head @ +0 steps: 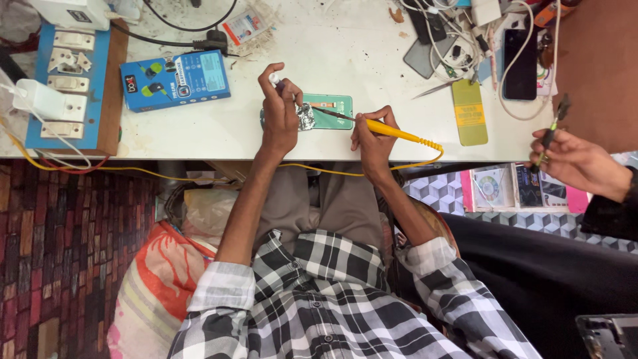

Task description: The person solders a green circuit board using a soldering iron and solder wire. They repeatedly apply solder to various points on the board while holding it steady with their left hand.

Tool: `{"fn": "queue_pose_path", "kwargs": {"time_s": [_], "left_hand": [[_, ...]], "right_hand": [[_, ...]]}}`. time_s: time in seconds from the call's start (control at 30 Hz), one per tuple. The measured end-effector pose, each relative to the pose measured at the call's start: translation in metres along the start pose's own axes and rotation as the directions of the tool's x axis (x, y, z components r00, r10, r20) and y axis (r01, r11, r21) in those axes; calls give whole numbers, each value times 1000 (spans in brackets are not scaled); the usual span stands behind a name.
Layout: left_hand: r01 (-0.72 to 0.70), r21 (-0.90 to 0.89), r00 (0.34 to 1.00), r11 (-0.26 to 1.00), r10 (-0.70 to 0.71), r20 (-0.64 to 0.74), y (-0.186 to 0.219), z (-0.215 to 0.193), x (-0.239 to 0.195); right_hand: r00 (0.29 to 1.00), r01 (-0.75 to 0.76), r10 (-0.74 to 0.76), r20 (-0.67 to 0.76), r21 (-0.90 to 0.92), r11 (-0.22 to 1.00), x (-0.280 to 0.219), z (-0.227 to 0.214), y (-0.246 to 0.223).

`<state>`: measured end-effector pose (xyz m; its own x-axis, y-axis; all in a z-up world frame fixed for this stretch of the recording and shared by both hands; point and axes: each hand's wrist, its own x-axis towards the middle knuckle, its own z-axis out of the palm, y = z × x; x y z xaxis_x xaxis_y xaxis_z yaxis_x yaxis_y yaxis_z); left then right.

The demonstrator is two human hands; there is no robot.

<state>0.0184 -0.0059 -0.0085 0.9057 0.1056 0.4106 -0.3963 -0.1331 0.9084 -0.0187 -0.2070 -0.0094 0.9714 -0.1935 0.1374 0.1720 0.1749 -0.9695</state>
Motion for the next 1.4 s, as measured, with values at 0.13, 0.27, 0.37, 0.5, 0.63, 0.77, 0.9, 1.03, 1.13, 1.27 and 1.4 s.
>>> {"fn": "queue_pose_path", "kwargs": {"time_s": [0.13,0.27,0.37,0.5,0.63,0.77,0.9,1.03,1.13,1.27,1.4], "left_hand": [[-39,-11,999,999,39,14,0,0,0],[-32,-22,999,999,33,23,1,1,-1],[-16,-10,999,1000,17,42,4,-1,-2],[-14,-23,999,1000,15,52,6,-1,-4],[-15,-40,998,999,18,68,5,-1,-5],[-15,-24,997,1000,17,70,4,2,-6],[-24,-77,996,997,30,80,4,1,-5],[-19,-50,998,999,22,63,3,1,-4],[-8,-64,998,998,12,61,3,1,-3],[-23,-57,998,998,27,65,3,0,-5],[-16,-39,997,999,18,69,5,0,-2]], "right_hand": [[1000,-13,13,-1,13,1000,0,1,-1],[1000,4,-4,1,7,1000,0,1,-1],[1000,-18,18,8,1,1000,0,0,-1],[1000,-9,9,7,13,1000,-1,1,-2],[1000,-17,17,-10,-7,1000,-2,2,-1],[1000,-15,15,-7,33,999,-2,0,0],[1000,-14,15,-22,48,999,-1,-1,3],[998,-16,21,-66,66,998,0,-3,5],[998,-23,26,-63,46,999,2,-2,5],[999,-30,31,-39,6,1000,0,-1,2],[999,-30,29,-30,-15,999,-1,1,-2]]}}
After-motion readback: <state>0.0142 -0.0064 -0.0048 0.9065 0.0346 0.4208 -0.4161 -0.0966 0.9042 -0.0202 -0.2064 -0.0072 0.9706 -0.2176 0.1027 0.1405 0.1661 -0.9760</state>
